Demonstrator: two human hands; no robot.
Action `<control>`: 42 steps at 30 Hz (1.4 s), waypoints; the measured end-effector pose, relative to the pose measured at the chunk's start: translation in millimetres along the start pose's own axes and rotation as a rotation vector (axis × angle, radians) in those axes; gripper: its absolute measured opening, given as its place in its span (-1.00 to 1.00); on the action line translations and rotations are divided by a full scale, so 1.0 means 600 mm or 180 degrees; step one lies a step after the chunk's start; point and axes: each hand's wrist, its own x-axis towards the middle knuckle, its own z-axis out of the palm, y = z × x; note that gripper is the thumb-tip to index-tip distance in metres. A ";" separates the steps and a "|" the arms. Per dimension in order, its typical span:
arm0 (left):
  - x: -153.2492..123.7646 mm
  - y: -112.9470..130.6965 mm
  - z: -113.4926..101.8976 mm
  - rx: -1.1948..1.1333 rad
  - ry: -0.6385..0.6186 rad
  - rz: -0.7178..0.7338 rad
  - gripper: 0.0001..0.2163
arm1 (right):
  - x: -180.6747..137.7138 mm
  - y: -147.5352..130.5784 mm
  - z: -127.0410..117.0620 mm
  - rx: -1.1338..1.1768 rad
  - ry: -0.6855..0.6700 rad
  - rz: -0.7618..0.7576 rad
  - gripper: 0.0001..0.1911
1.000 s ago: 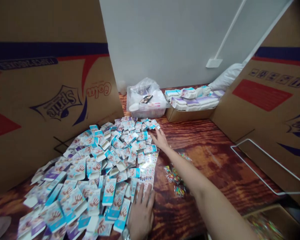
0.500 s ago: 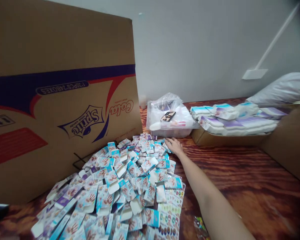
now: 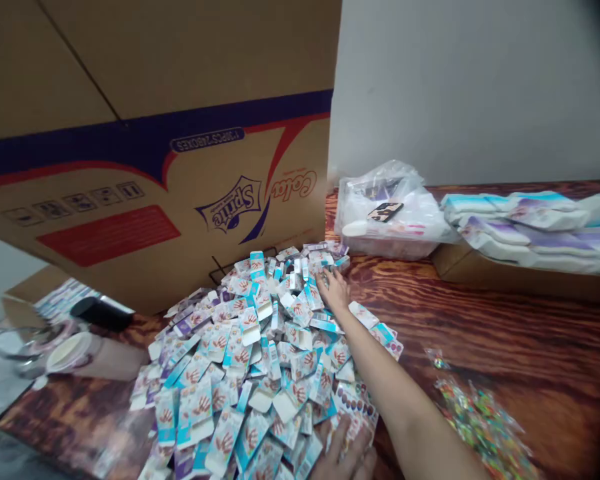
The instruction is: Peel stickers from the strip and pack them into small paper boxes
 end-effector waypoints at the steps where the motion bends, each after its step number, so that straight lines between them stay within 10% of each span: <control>1: 0.007 -0.007 -0.015 -0.0033 -0.0170 0.0071 -0.70 | -0.005 -0.010 0.004 0.0001 -0.0026 -0.0023 -0.48; 9: 0.047 -0.065 -0.086 -0.1241 -0.1675 0.0251 -0.57 | -0.009 -0.011 -0.002 -0.0055 -0.0103 -0.0309 -0.42; 15: 0.055 -0.096 -0.064 -0.1599 -0.1768 0.0503 -0.56 | -0.023 0.027 -0.051 -0.0228 -0.0162 -0.0619 -0.51; 20: 0.072 -0.096 -0.130 -0.1497 -0.1528 0.0676 -0.64 | -0.097 0.033 -0.107 -0.0153 0.0004 -0.1265 -0.54; 23: 0.025 -0.114 -0.213 -0.1604 -0.1052 0.0319 -0.67 | -0.169 0.021 -0.139 0.0170 0.0125 -0.1672 -0.54; 26: -0.074 -0.143 -0.301 -0.0876 -0.0418 -0.1017 -0.60 | -0.260 0.004 -0.152 0.0361 -0.0012 -0.2152 -0.49; 29: -0.182 -0.165 -0.356 0.0141 -0.0714 -0.2126 -0.39 | -0.359 -0.017 -0.131 0.0066 -0.0900 -0.2968 -0.53; 34: -0.284 -0.194 -0.340 0.0487 -0.1315 -0.2473 -0.32 | -0.455 -0.059 -0.057 -0.0250 -0.1831 -0.4411 -0.33; 42: -0.313 -0.311 -0.306 0.0232 -0.1602 -0.1830 -0.56 | -0.424 -0.117 0.012 -0.0388 -0.1108 -0.4754 -0.50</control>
